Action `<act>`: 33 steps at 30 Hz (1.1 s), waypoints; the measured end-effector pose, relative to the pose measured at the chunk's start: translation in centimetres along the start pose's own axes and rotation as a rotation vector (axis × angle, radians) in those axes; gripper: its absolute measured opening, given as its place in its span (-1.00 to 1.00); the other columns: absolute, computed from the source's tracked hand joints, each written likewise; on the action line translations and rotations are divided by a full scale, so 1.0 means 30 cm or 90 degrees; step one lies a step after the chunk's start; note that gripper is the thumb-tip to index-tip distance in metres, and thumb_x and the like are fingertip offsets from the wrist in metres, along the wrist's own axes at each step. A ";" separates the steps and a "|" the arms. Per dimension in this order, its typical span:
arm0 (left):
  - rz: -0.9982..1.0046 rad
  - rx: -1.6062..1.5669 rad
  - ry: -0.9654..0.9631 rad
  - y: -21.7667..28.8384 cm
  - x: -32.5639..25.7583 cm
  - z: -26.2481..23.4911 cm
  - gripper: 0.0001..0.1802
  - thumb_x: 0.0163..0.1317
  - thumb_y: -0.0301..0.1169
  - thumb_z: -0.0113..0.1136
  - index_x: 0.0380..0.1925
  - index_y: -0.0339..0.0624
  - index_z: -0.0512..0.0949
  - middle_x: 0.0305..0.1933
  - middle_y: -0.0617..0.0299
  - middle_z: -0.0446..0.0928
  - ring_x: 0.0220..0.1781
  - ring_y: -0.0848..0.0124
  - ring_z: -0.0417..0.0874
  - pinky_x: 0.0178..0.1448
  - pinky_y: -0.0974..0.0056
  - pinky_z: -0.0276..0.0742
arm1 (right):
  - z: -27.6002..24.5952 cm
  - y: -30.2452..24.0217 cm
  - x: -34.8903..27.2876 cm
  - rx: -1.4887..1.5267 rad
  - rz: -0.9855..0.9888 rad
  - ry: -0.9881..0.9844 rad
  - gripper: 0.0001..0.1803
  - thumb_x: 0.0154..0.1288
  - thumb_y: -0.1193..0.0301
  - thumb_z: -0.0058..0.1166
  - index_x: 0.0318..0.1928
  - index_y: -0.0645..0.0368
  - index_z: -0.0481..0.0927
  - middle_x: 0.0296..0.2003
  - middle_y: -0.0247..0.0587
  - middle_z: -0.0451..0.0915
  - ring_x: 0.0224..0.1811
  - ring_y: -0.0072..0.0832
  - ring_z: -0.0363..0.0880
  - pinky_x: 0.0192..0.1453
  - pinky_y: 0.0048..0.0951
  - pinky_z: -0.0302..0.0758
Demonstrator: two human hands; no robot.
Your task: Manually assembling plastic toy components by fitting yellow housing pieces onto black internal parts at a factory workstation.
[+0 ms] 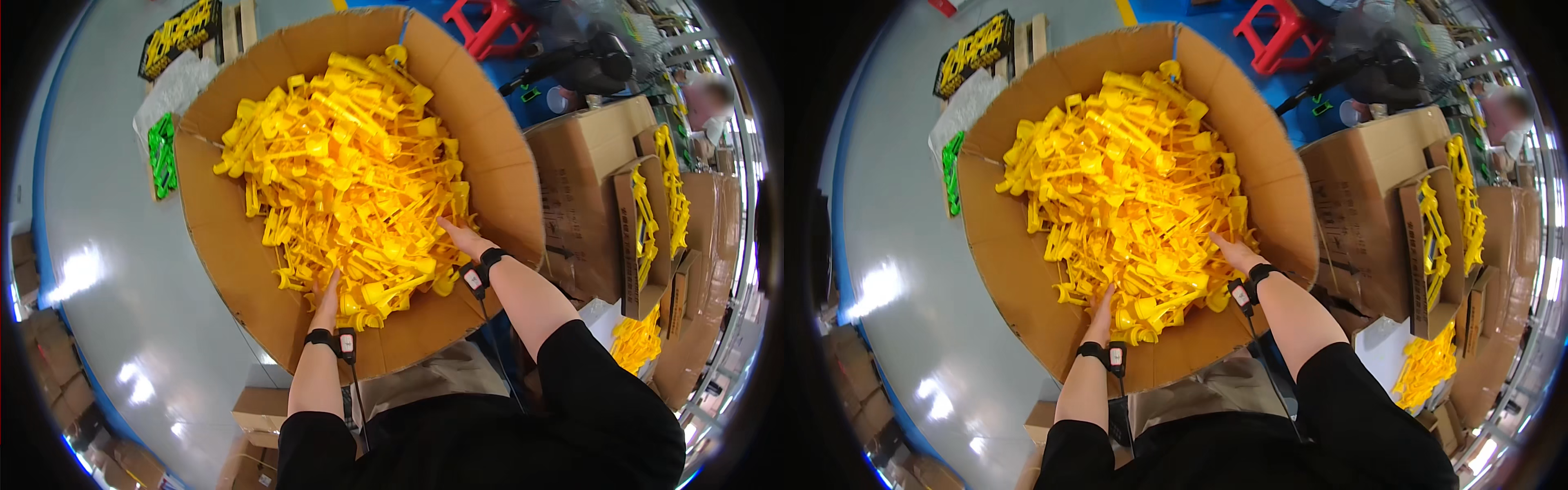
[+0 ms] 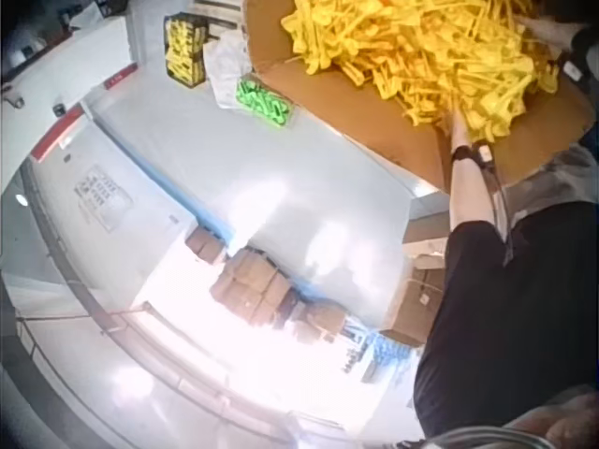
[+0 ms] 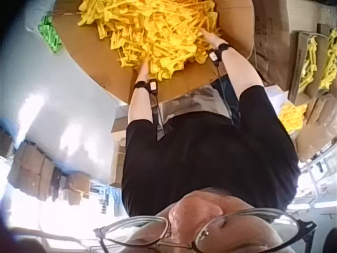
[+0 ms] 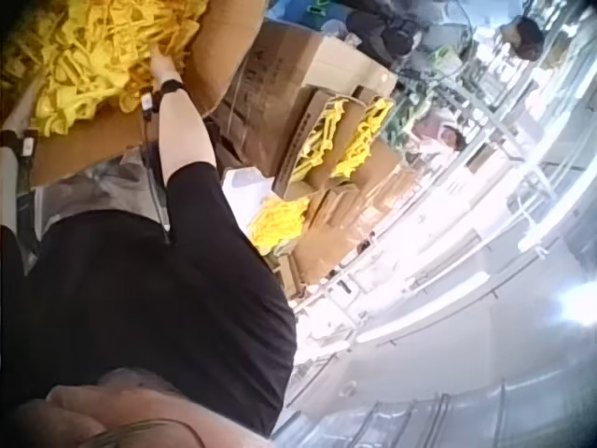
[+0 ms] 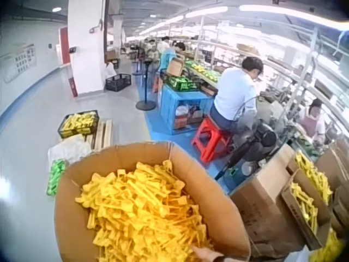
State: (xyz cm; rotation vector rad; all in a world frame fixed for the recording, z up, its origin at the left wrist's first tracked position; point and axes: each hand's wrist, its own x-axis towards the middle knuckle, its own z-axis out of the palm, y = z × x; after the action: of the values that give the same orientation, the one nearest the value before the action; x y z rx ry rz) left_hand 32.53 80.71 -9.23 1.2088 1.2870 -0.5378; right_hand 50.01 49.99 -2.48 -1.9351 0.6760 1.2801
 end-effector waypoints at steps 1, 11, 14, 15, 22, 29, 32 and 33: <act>0.011 0.027 0.015 0.001 0.024 0.006 0.18 0.05 0.23 0.26 0.46 -0.18 -0.10 0.51 -0.11 -0.06 0.49 0.07 0.08 0.46 0.09 0.09 | 0.011 -0.015 0.015 -0.007 0.007 -0.002 0.25 0.12 -0.38 -0.08 0.46 0.34 -0.20 0.42 0.18 0.06 0.47 -0.12 0.09 0.47 -0.28 0.08; -0.097 0.067 0.057 0.077 -0.015 -0.013 0.17 -0.06 0.31 0.30 0.44 0.00 0.00 0.48 0.04 0.00 0.43 -0.02 0.14 0.21 -0.38 0.25 | 0.079 -0.028 0.063 0.010 0.101 0.011 0.29 0.06 -0.36 0.04 0.47 0.22 -0.30 0.43 0.20 -0.01 0.49 -0.06 -0.01 0.49 -0.24 0.01; -0.195 0.006 -0.182 0.088 0.022 -0.006 0.18 -0.10 0.40 0.24 0.44 0.12 0.00 0.48 0.05 0.01 0.44 -0.01 0.12 0.26 -0.37 0.20 | 0.098 0.012 0.133 0.044 0.039 0.047 0.38 -0.06 -0.39 0.12 0.45 0.29 -0.28 0.39 0.31 0.04 0.44 -0.04 0.10 0.47 -0.19 0.07; -0.208 -0.020 -0.172 0.135 -0.035 0.050 0.13 -0.07 0.40 0.20 0.42 0.10 0.05 0.45 0.07 0.09 0.42 0.02 0.17 0.26 -0.38 0.20 | 0.104 -0.025 0.094 -0.064 0.104 0.048 0.41 -0.08 -0.37 0.16 0.44 0.34 -0.29 0.38 0.30 0.06 0.43 -0.06 0.12 0.46 -0.23 0.09; -0.103 -0.127 -0.194 0.005 0.055 0.044 -0.15 0.24 0.22 0.03 0.38 -0.04 0.17 0.37 0.11 0.29 0.31 0.18 0.40 0.30 -0.12 0.31 | 0.103 -0.060 0.023 -0.010 0.032 -0.065 0.52 -0.22 -0.24 0.40 0.41 0.40 -0.33 0.38 0.26 0.06 0.44 -0.13 0.12 0.42 -0.19 0.15; -0.021 -0.002 -0.168 0.053 -0.012 0.114 -0.05 0.24 0.30 -0.05 0.29 -0.35 0.26 0.33 0.00 0.31 0.35 0.21 0.33 0.39 0.17 0.20 | 0.140 -0.030 0.061 0.014 0.049 -0.130 0.46 -0.01 -0.28 0.23 0.43 0.25 -0.57 0.45 0.23 -0.13 0.50 -0.11 -0.05 0.47 -0.07 -0.02; 0.007 -0.115 -0.280 0.081 0.004 0.082 -0.09 0.22 0.16 0.12 0.35 -0.29 0.16 0.33 -0.01 0.30 0.34 0.22 0.34 0.32 0.16 0.33 | 0.179 -0.024 0.070 0.012 0.007 -0.081 0.46 -0.08 -0.29 0.27 0.43 0.31 -0.43 0.38 0.29 0.03 0.41 -0.06 0.13 0.40 -0.10 0.12; 0.006 -0.116 -0.278 0.097 -0.008 0.085 -0.09 0.22 0.16 0.12 0.35 -0.29 0.16 0.33 -0.01 0.30 0.34 0.22 0.34 0.32 0.16 0.33 | 0.182 -0.020 0.072 0.091 -0.003 -0.113 0.43 -0.07 -0.29 0.26 0.43 0.27 -0.41 0.37 0.26 0.06 0.40 -0.05 0.13 0.40 -0.10 0.12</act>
State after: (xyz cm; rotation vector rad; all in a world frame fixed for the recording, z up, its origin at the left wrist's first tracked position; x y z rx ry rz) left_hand 36.06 79.39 -8.35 0.8841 0.9348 -0.6240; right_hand 48.23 54.58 -5.72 -1.6852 0.6546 1.3443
